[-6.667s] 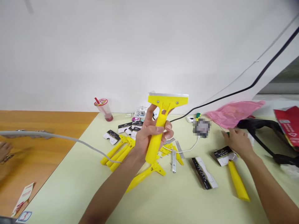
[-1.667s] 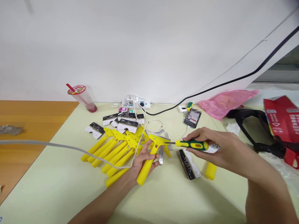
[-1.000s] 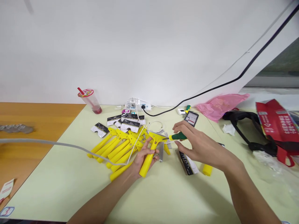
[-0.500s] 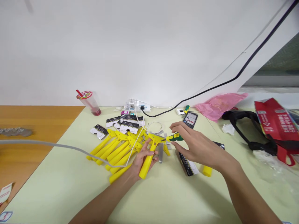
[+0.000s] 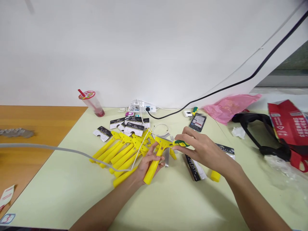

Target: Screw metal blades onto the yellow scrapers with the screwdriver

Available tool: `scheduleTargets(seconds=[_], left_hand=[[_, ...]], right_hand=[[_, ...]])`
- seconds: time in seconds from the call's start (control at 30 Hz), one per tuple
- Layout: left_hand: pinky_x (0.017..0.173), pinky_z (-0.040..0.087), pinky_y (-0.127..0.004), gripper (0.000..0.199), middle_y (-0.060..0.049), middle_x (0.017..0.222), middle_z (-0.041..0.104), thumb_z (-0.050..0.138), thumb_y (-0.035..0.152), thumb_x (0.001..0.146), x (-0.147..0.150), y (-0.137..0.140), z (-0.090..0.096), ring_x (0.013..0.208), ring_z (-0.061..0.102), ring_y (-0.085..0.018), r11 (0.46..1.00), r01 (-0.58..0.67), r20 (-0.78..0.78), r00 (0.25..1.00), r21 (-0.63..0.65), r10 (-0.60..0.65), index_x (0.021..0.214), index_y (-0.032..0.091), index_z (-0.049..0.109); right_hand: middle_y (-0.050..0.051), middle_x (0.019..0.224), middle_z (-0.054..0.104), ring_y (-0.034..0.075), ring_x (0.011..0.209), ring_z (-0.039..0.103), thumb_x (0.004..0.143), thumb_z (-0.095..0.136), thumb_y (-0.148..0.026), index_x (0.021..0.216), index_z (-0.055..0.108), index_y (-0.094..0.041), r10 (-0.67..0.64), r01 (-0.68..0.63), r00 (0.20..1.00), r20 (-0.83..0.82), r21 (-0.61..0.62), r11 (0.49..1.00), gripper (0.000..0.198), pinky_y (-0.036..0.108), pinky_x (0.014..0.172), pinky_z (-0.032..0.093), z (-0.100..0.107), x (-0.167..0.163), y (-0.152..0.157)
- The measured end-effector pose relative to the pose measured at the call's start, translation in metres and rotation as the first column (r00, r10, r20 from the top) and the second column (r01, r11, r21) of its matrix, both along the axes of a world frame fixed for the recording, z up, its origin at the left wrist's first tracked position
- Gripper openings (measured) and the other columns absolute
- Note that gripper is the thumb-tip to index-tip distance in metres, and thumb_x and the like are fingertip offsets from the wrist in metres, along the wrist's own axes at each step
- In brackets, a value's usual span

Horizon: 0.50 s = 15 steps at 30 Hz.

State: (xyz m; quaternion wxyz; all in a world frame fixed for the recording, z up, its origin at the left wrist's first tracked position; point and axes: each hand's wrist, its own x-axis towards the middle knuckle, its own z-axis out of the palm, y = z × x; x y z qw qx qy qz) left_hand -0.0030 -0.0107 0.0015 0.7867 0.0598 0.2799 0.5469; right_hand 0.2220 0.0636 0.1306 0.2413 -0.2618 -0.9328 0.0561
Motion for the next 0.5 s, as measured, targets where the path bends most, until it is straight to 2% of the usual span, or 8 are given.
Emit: scheduleTargets(seconds=[0.1, 0.2, 0.23, 0.3, 0.37, 0.5], left_hand=[[0.075, 0.047, -0.030, 0.087, -0.004, 0.117, 0.068, 0.086, 0.003, 0.062, 0.000, 0.000, 0.000, 0.081, 0.067, -0.014, 1.000, 0.000, -0.011, 1.000, -0.001, 0.000, 0.140, 0.029, 0.058], [0.074, 0.048, -0.030, 0.087, -0.003, 0.112, 0.067, 0.086, 0.002, 0.061, 0.000, 0.001, -0.001, 0.081, 0.068, -0.015, 0.999, -0.020, -0.015, 1.000, -0.028, 0.020, 0.138, 0.029, 0.057], [0.074, 0.048, -0.030, 0.086, -0.002, 0.112, 0.068, 0.086, 0.002, 0.060, 0.000, 0.001, -0.001, 0.080, 0.068, -0.015, 0.999, -0.024, -0.013, 1.000, -0.033, 0.024, 0.137, 0.029, 0.057], [0.073, 0.049, -0.030, 0.086, -0.003, 0.114, 0.069, 0.086, 0.002, 0.060, 0.000, 0.001, -0.001, 0.079, 0.068, -0.014, 0.999, -0.027, -0.004, 1.000, -0.029, 0.027, 0.136, 0.029, 0.057], [0.073, 0.049, -0.029, 0.086, -0.003, 0.114, 0.070, 0.086, 0.002, 0.061, -0.001, 0.001, 0.000, 0.078, 0.068, -0.014, 0.999, -0.028, -0.001, 1.000, -0.027, 0.028, 0.136, 0.029, 0.056], [0.072, 0.049, -0.029, 0.087, -0.001, 0.105, 0.069, 0.086, 0.002, 0.061, -0.001, 0.000, 0.003, 0.078, 0.068, -0.014, 0.999, -0.032, -0.013, 0.999, -0.043, 0.031, 0.138, 0.029, 0.055]], right_hand=[[0.009, 0.108, 0.070, 0.020, 0.078, 0.070, 0.115, 0.060, -0.045, 0.120, 0.065, -0.025, -0.042, 0.042, 0.999, -0.011, -0.033, 0.999, 0.022, 0.030, 0.067, 0.053, 0.002, 0.001, 0.001], [0.015, 0.142, 0.069, 0.030, 0.118, 0.075, 0.113, 0.060, -0.037, 0.139, 0.058, -0.027, -0.008, 0.002, 0.999, -0.037, -0.167, 0.986, 0.028, 0.042, 0.095, 0.063, 0.003, 0.004, 0.002], [0.015, 0.150, 0.066, 0.031, 0.130, 0.073, 0.112, 0.059, -0.033, 0.145, 0.055, -0.029, 0.012, -0.021, 0.999, -0.046, -0.214, 0.977, 0.034, 0.045, 0.104, 0.062, 0.004, 0.006, 0.003], [0.012, 0.154, 0.066, 0.031, 0.139, 0.069, 0.112, 0.058, -0.029, 0.149, 0.054, -0.032, 0.037, -0.054, 0.997, -0.067, -0.276, 0.960, 0.037, 0.048, 0.114, 0.059, 0.003, 0.009, 0.005], [0.010, 0.149, 0.071, 0.030, 0.135, 0.072, 0.112, 0.058, -0.029, 0.144, 0.059, -0.032, 0.037, -0.061, 0.995, -0.089, -0.289, 0.956, 0.032, 0.047, 0.113, 0.060, 0.002, 0.012, 0.007], [0.008, 0.125, 0.080, 0.027, 0.109, 0.079, 0.112, 0.064, -0.033, 0.131, 0.066, -0.030, 0.031, -0.056, 0.993, -0.112, -0.221, 0.974, 0.019, 0.038, 0.093, 0.062, -0.001, 0.016, 0.011]])
